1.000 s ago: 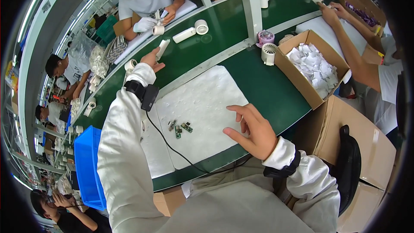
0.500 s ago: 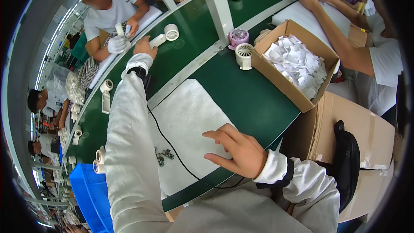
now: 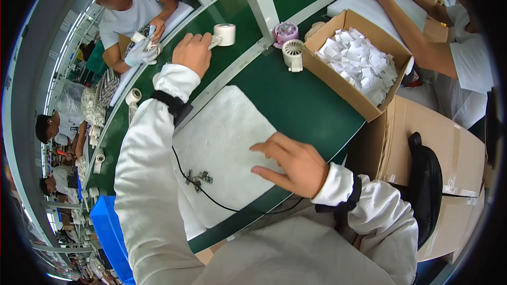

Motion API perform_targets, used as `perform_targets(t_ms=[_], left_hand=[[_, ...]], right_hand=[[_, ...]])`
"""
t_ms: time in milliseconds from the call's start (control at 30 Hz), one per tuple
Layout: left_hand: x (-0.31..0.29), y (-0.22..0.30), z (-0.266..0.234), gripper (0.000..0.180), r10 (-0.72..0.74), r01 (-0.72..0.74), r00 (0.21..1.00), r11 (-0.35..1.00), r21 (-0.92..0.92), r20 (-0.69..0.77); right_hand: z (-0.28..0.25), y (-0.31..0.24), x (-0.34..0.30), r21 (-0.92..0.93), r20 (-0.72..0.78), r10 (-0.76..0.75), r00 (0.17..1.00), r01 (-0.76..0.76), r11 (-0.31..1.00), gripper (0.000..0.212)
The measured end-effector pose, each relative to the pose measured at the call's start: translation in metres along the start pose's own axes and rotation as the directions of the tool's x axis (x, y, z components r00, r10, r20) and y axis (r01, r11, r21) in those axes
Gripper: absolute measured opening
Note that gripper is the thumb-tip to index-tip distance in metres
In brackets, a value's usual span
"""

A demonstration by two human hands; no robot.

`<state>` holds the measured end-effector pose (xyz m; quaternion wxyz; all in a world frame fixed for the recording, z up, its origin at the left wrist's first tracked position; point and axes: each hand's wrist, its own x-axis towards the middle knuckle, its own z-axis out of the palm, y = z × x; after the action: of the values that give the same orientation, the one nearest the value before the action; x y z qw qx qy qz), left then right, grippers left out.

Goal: The person picks up a circuit board and a fan handle, connects a wire to the board, and fits the board into the handle. They then connect a wire from a fan head to the board and place the components on the work surface.

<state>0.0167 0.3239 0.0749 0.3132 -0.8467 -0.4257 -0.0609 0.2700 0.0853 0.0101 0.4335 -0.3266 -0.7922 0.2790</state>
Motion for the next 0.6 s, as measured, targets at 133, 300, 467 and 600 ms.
perform_targets(t_ms=[133, 300, 467, 600], left_hand=[[-0.072, 0.068, -0.087, 0.024, -0.007, 0.005, 1.000, 0.955, -0.296, -0.005], [-0.160, 0.145, -0.155, 0.022, 0.086, -0.055, 0.995, 0.879, -0.473, 0.044], [-0.208, 0.167, -0.158, 0.026, -0.109, 0.069, 0.994, 0.774, -0.630, -0.024], [-0.199, 0.160, -0.154, 0.032, -0.276, 0.399, 0.916, 0.553, -0.732, 0.291]], right_hand=[[-0.006, -0.013, 0.001, -0.005, -0.099, 0.139, 0.985, -0.141, 0.990, 0.035], [0.000, -0.015, -0.001, 0.134, -0.077, 0.234, 0.969, -0.223, 0.966, 0.033], [0.015, -0.011, -0.008, -0.011, 0.033, 0.110, 0.993, -0.109, 0.994, 0.035], [0.022, -0.012, -0.013, -0.090, 0.058, 0.069, 0.996, -0.063, 0.994, 0.036]])
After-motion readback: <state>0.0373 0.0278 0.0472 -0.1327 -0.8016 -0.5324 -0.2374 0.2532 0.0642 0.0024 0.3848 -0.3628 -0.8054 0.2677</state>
